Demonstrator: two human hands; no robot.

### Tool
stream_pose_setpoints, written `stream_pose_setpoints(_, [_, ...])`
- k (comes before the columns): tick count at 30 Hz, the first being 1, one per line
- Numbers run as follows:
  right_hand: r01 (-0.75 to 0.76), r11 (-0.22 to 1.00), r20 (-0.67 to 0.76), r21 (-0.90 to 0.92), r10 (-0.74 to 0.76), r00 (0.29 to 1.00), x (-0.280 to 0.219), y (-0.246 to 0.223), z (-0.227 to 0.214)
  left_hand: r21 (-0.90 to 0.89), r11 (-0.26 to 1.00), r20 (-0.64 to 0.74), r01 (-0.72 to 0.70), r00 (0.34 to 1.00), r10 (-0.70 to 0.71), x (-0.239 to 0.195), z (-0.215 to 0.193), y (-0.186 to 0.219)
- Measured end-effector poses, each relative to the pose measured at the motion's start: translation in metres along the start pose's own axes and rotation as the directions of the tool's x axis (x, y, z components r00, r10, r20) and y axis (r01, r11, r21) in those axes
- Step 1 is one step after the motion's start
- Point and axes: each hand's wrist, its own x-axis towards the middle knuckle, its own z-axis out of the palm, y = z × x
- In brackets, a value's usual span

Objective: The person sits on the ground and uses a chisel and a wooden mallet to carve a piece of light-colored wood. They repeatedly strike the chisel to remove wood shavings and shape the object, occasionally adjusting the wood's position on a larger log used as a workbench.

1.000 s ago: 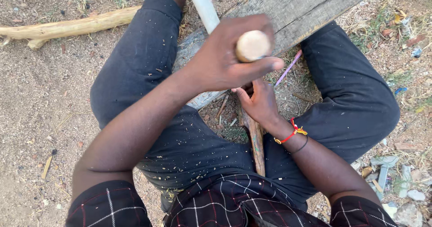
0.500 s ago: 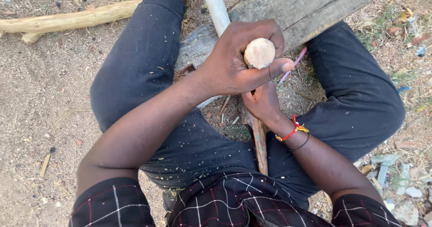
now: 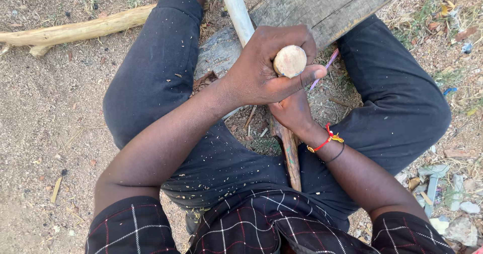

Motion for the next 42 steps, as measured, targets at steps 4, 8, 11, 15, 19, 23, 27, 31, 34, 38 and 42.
stream_pose_setpoints(4, [0.008,0.999,0.007,-0.05,-0.008,1.0,0.001,0.003,-0.001,-0.018,1.0,-0.007,0.009,1.0,-0.01,0.0,-0.001,0.002])
stream_pose_setpoints(8, [-0.048,0.987,0.022,-0.156,0.052,0.998,-0.001,0.008,0.001,-0.047,0.999,-0.011,0.013,1.0,-0.013,0.001,-0.001,0.001])
stream_pose_setpoints(11, [-0.096,0.988,0.016,-0.123,0.098,0.995,-0.001,0.008,0.001,-0.042,0.999,-0.01,0.005,1.0,-0.005,0.002,-0.001,-0.001])
stream_pose_setpoints(15, [-0.187,0.97,0.044,-0.156,0.196,0.98,0.001,0.0,-0.002,0.005,1.0,-0.044,0.006,0.999,-0.006,0.003,0.003,-0.003])
stream_pose_setpoints(19, [-0.232,0.95,0.105,-0.209,0.257,0.961,-0.006,-0.008,-0.012,-0.013,1.0,-0.045,0.023,0.999,-0.023,0.004,0.007,-0.004])
stream_pose_setpoints(23, [-0.185,0.899,0.151,-0.398,0.263,0.953,-0.041,-0.01,-0.027,0.006,1.0,-0.05,-0.015,0.999,0.015,0.009,0.013,-0.01])
stream_pose_setpoints(27, [-0.042,0.879,0.145,-0.475,0.126,0.981,-0.095,-0.023,-0.027,0.011,0.998,-0.049,-0.055,0.997,0.055,0.014,0.018,-0.019])
stream_pose_setpoints(31, [-0.167,0.82,0.241,-0.547,0.345,0.907,-0.114,-0.035,-0.008,0.0,1.0,-0.045,-0.019,0.999,0.019,0.015,0.024,-0.03])
stream_pose_setpoints(34, [-0.276,0.82,0.258,-0.501,0.446,0.857,-0.107,-0.036,-0.01,0.109,0.994,-0.036,-0.015,0.999,0.019,0.007,0.03,-0.032])
stream_pose_setpoints(38, [-0.329,0.783,0.262,-0.528,0.518,0.814,-0.093,-0.037,-0.017,0.066,0.997,-0.042,0.035,0.999,-0.032,-0.004,0.019,-0.035])
stream_pose_setpoints(42, [-0.196,0.763,0.221,-0.617,0.407,0.886,-0.082,-0.047,-0.029,0.029,0.994,-0.154,0.104,0.983,-0.098,-0.006,0.002,-0.045])
